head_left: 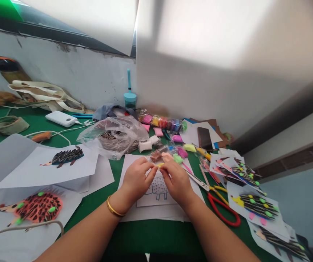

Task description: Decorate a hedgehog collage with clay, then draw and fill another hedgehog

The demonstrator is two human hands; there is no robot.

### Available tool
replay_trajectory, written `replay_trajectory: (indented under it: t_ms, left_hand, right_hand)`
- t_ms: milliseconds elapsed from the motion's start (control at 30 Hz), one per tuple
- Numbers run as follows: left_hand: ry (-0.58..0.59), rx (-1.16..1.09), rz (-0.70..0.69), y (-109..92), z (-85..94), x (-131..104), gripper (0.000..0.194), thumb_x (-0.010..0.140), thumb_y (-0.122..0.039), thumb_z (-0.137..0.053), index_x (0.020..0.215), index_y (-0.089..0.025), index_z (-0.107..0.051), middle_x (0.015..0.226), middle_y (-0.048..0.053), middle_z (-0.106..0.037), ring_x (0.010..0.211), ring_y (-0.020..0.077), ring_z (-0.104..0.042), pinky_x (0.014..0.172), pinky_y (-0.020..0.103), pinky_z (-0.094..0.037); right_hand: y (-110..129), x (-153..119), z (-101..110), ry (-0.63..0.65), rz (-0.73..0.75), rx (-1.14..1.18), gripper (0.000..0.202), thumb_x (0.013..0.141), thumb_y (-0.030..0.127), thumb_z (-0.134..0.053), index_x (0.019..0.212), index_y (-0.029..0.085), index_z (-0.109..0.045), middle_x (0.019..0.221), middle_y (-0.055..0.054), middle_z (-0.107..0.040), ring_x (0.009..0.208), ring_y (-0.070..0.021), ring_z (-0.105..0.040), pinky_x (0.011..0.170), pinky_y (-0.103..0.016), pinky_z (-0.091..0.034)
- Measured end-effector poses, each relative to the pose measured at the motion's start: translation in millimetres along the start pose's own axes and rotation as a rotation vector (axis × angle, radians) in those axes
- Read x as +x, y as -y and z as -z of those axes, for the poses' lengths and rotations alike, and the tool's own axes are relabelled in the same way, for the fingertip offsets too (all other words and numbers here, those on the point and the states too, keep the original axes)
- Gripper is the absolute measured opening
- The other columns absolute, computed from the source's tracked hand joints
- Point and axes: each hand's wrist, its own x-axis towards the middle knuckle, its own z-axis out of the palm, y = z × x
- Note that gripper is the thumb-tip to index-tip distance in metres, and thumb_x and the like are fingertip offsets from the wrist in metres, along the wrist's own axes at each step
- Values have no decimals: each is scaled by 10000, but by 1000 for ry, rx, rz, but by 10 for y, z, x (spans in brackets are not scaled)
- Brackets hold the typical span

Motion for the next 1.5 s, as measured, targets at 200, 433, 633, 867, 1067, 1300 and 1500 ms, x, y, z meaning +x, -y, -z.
replay_trajectory:
  t_ms: [200, 433, 633, 867, 1067, 1300, 1500]
  left_hand:
    - [82, -226, 214, 32, 2, 48, 258, 900, -390, -575, 801, -210, -732, 773, 33, -599, 762, 178, -566, 695, 303, -420]
    - [148, -303, 219, 47, -20, 44, 258, 916, -381, -547, 921, -228, -754, 837, 33, -651, 835, 186, -588, 770, 314, -430]
    - [153, -193, 239, 6, -32, 27, 283, 912, -411, -544, 781, -190, -662, 773, 17, -614, 748, 174, -546, 680, 304, -395]
    - [-54, -318, 145, 19, -10, 22, 172, 845, -313, -673, 741, -181, -638, 739, 2, -583, 718, 147, -520, 676, 283, -408]
    - [-81, -220, -81, -36, -13, -16, 112, 861, -283, -671, 934, -198, -678, 841, 24, -575, 784, 156, -543, 721, 295, -436]
    - [-138, -136, -150, 12, -60, -25, 72, 889, -143, -584, 900, -187, -640, 835, 27, -543, 806, 159, -527, 723, 294, -443]
    - [-225, -238, -227, 32, -20, -27, 82, 894, -122, -579, 871, -190, -620, 817, 16, -520, 780, 139, -512, 704, 270, -445]
  right_hand:
    - [-13, 6, 13, -26, 39, 15, 137, 960, 209, -477, 932, 241, -607, 972, -82, -678, 1072, -251, -611, 1020, -466, -451]
    - [6, 7, -9, -4, 4, 93, 143, 965, 225, -464, 919, 235, -599, 882, -56, -657, 870, -210, -609, 936, -420, -490]
    - [2, -8, -14, -50, -12, 185, 117, 950, 222, -490, 897, 229, -594, 856, -45, -633, 922, -220, -611, 1018, -459, -434]
    - [-3, -22, -38, -95, -113, 271, 134, 949, 234, -487, 856, 230, -584, 981, -55, -657, 1110, -247, -586, 1029, -473, -417]
    - [-90, -61, -79, -164, -243, 306, 109, 956, 274, -502, 926, 232, -598, 1162, -76, -663, 1189, -253, -570, 1028, -466, -429]
    - [-9, -39, -65, -87, -156, 335, 157, 963, 260, -486, 840, 233, -579, 923, -36, -649, 1091, -231, -597, 1059, -467, -399]
    - [-110, -31, 12, -57, -67, 263, 287, 916, 357, -593, 1183, 251, -583, 1252, -93, -597, 1245, -274, -514, 1088, -498, -382]
